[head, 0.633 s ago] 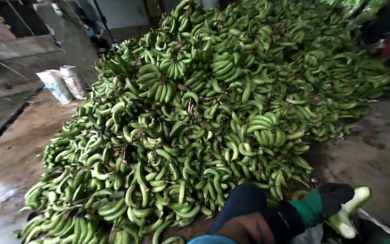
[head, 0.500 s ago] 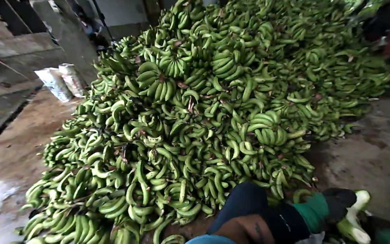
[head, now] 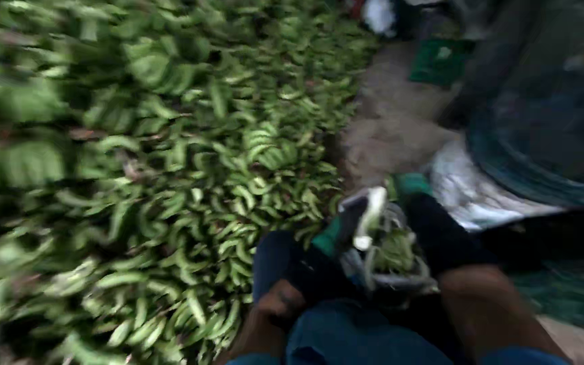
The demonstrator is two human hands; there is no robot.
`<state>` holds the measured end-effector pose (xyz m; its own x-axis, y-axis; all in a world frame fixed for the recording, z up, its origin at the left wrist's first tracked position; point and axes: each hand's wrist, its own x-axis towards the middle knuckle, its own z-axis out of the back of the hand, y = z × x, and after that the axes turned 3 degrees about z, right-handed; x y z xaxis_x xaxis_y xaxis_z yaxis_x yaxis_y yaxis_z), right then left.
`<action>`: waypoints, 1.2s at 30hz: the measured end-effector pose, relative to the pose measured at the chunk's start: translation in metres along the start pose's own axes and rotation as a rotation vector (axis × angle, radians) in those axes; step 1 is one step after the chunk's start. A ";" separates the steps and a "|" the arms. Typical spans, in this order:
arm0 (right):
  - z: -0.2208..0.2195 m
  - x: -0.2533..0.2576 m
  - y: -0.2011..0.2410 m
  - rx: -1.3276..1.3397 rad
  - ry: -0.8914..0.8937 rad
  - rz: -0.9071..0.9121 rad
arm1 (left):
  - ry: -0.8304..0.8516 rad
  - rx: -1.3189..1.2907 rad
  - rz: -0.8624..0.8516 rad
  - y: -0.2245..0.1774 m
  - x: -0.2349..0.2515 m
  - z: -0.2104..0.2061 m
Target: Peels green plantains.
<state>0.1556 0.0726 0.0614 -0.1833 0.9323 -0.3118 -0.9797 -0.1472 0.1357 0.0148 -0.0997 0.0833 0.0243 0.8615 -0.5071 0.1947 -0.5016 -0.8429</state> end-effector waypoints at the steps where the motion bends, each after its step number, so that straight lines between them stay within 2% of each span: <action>1: -0.010 0.003 -0.017 0.010 -0.071 -0.034 | 0.132 -0.081 -0.119 0.014 0.031 0.009; 2: -0.018 0.009 -0.027 0.017 -0.137 -0.060 | 0.338 -0.268 -0.234 0.038 0.085 0.016; 3: -0.022 0.011 -0.031 0.023 -0.182 -0.069 | 0.479 -0.381 -0.276 0.056 0.130 0.017; 4: -0.026 0.011 -0.032 0.028 -0.210 -0.057 | 0.486 -0.417 -0.268 0.062 0.154 0.015; 5: -0.028 0.008 -0.032 0.033 -0.223 -0.028 | 0.423 -0.411 -0.246 0.060 0.163 0.012; 7: -0.034 -0.002 -0.031 0.002 -0.204 0.041 | 0.224 -0.286 -0.246 0.055 0.167 0.008; 10: -0.042 -0.024 -0.024 -0.044 -0.146 0.096 | -0.014 -0.035 -0.423 0.058 0.176 0.003; 13: -0.054 -0.041 -0.020 -0.008 -0.144 0.164 | -0.135 0.164 -0.516 0.055 0.173 -0.004; 17: -0.065 -0.056 -0.011 -0.018 -0.175 0.147 | -0.193 0.192 -0.455 0.038 0.150 -0.015; 21: -0.071 -0.044 -0.008 -0.032 -0.176 0.052 | -0.142 0.197 -0.477 0.044 0.156 -0.013; 26: -0.057 -0.018 -0.009 -0.024 -0.154 0.055 | 0.095 0.278 -0.396 0.059 0.155 0.006; 29: -0.040 0.009 -0.009 -0.056 -0.052 0.027 | 0.254 -0.001 -0.302 0.063 0.150 0.016; 31: -0.029 0.016 -0.004 -0.078 -0.017 0.042 | 0.336 -0.086 -0.257 0.060 0.141 0.023; 34: -0.024 0.019 0.005 -0.105 -0.017 0.053 | 0.330 -0.041 -0.300 0.062 0.152 0.028; 36: -0.031 0.019 0.004 -0.088 -0.041 0.043 | 0.207 0.012 -0.364 0.069 0.159 0.023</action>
<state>0.1457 0.0793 0.0267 -0.2235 0.9371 -0.2683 -0.9747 -0.2140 0.0647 0.0094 0.0006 -0.0593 0.1528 0.9796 -0.1302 0.2151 -0.1615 -0.9631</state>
